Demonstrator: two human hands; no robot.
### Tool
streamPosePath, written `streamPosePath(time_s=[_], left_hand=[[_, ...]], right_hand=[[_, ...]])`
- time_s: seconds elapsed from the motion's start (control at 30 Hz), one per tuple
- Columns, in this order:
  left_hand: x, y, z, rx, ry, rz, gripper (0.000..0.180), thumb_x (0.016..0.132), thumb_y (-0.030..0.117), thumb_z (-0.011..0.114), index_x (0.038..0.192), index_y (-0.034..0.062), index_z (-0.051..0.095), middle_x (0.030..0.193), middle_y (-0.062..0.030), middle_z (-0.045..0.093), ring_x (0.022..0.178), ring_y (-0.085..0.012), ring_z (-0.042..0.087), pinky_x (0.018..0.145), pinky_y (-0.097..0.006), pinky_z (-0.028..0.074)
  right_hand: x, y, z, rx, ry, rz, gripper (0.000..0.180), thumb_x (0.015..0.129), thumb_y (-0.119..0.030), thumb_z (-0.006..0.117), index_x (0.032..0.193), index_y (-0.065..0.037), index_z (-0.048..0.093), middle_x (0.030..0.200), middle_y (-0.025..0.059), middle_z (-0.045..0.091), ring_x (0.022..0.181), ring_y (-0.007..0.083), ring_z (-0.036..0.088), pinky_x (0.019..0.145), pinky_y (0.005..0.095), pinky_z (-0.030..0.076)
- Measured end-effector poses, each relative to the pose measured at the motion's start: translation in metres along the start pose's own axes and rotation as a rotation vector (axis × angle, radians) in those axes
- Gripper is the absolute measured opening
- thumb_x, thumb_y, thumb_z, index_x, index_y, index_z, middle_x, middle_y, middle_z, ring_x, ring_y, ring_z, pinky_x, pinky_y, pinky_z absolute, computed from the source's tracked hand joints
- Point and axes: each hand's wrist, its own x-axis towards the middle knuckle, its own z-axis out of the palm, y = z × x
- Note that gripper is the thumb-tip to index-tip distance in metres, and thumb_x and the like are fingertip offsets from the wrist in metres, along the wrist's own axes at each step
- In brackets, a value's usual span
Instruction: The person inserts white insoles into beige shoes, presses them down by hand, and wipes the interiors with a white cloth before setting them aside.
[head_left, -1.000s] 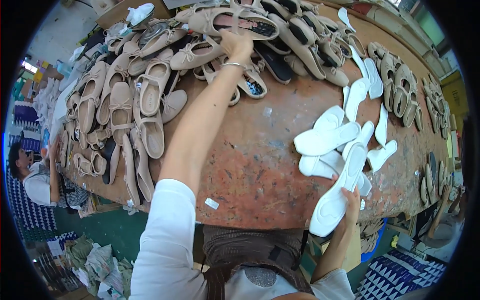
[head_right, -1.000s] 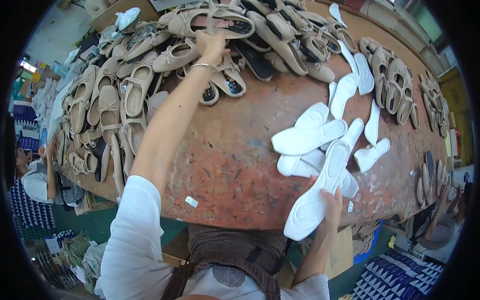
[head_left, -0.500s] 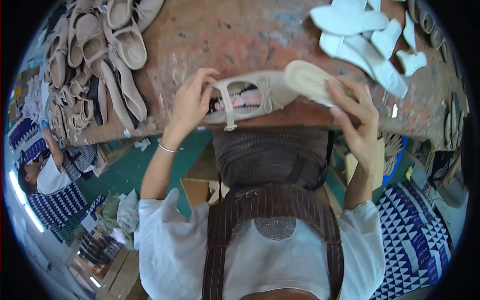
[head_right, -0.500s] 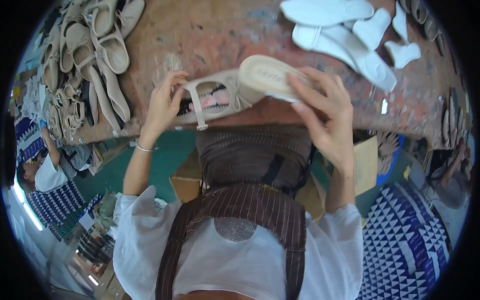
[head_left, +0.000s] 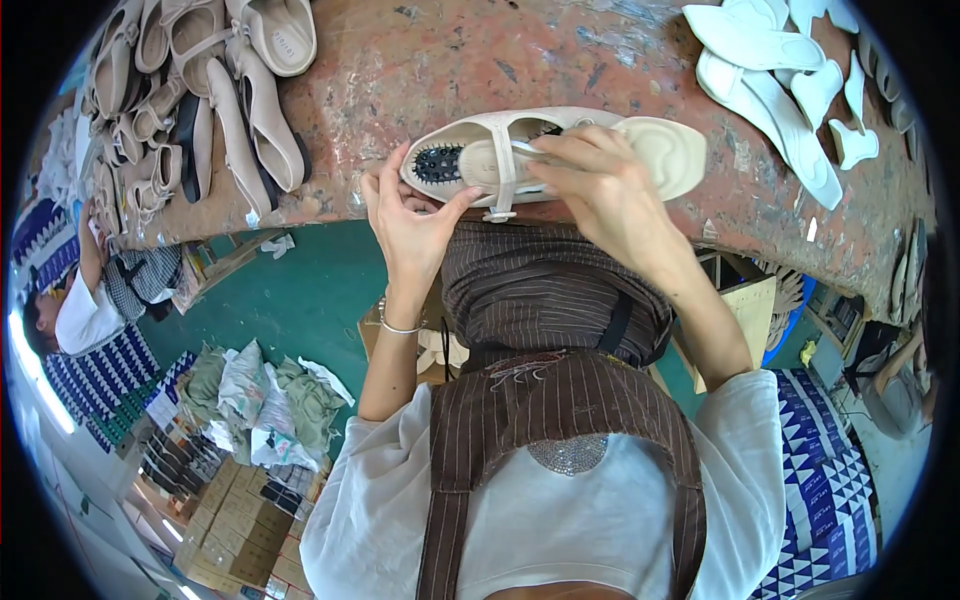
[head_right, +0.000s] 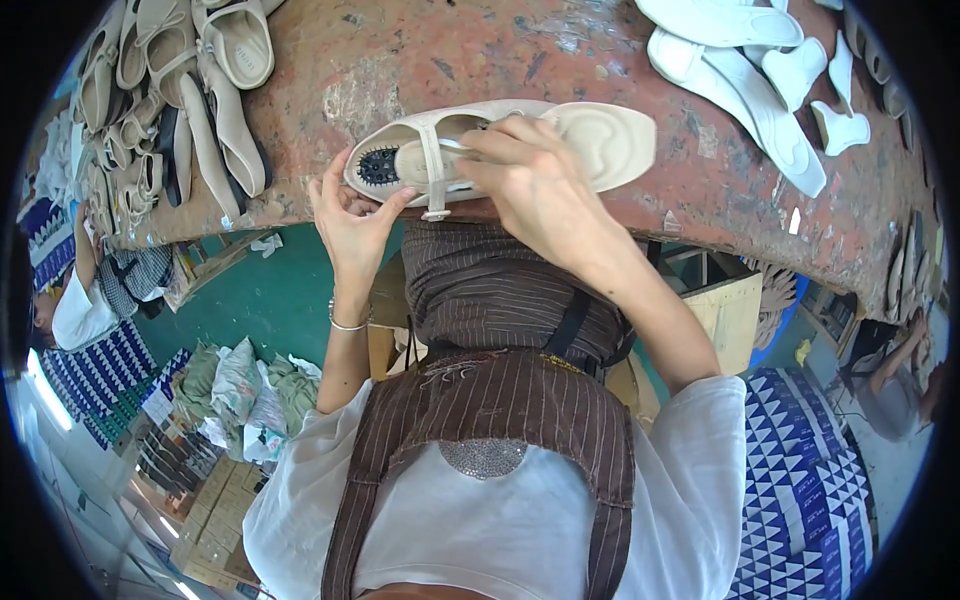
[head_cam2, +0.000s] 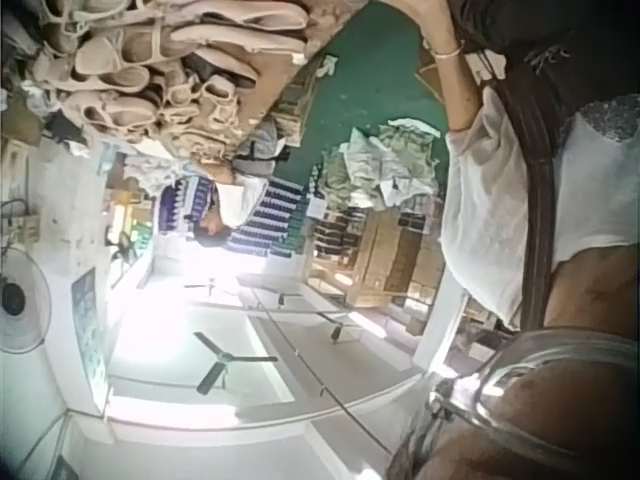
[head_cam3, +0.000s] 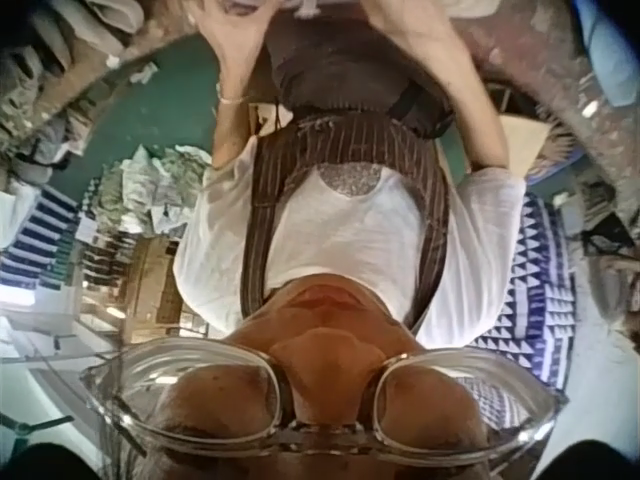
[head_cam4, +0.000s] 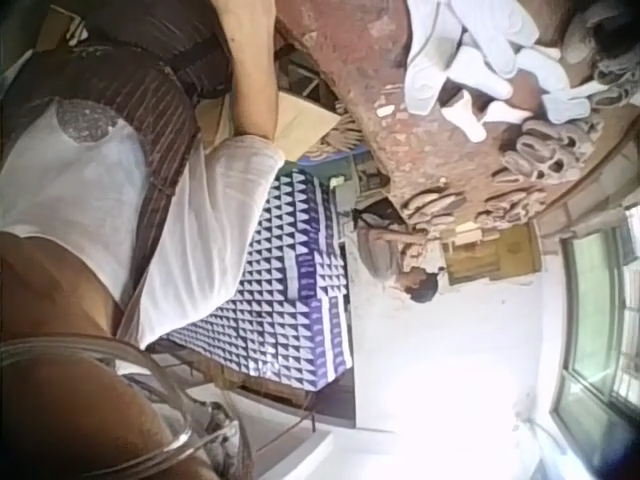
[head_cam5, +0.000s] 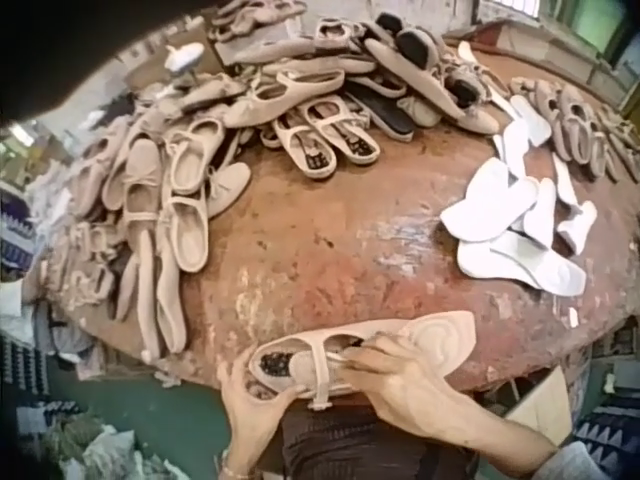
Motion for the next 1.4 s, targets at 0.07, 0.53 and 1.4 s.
streamPosePath(time_s=[0.07,0.53,1.4], left_hand=[[0.002,-0.007,0.001,-0.047,-0.011,0.004,0.084,0.064,0.017,0.094,0.132,-0.0060,0.050,0.113,-0.0114,0.042,0.081,-0.0143,0.061,0.063,-0.025,0.058],[0.009,-0.029,0.006,-0.392,0.062,-0.113,0.048,0.077,0.010,0.086,0.116,-0.0062,0.063,0.104,-0.0036,0.050,0.073,-0.0058,0.057,0.063,-0.020,0.050],[0.033,-0.016,0.003,-0.074,0.043,-0.089,0.011,0.090,0.005,0.065,0.083,-0.0020,0.060,0.060,-0.0075,0.058,0.046,-0.0138,0.057,0.041,-0.031,0.042]], right_hand=[[0.009,-0.001,0.017,0.052,0.031,0.004,0.027,0.070,0.003,0.067,0.096,0.001,0.073,0.111,0.0127,0.068,0.106,0.0292,0.062,0.092,0.0410,0.048],[0.031,-0.005,0.045,0.223,-0.069,0.044,0.025,0.073,0.007,0.069,0.096,0.000,0.075,0.111,0.0138,0.071,0.104,0.0316,0.065,0.085,0.0387,0.055],[0.010,-0.015,0.036,-0.311,-0.181,0.019,0.018,0.070,-0.007,0.064,0.085,-0.001,0.073,0.107,0.0175,0.069,0.114,0.0295,0.063,0.110,0.0416,0.042]])
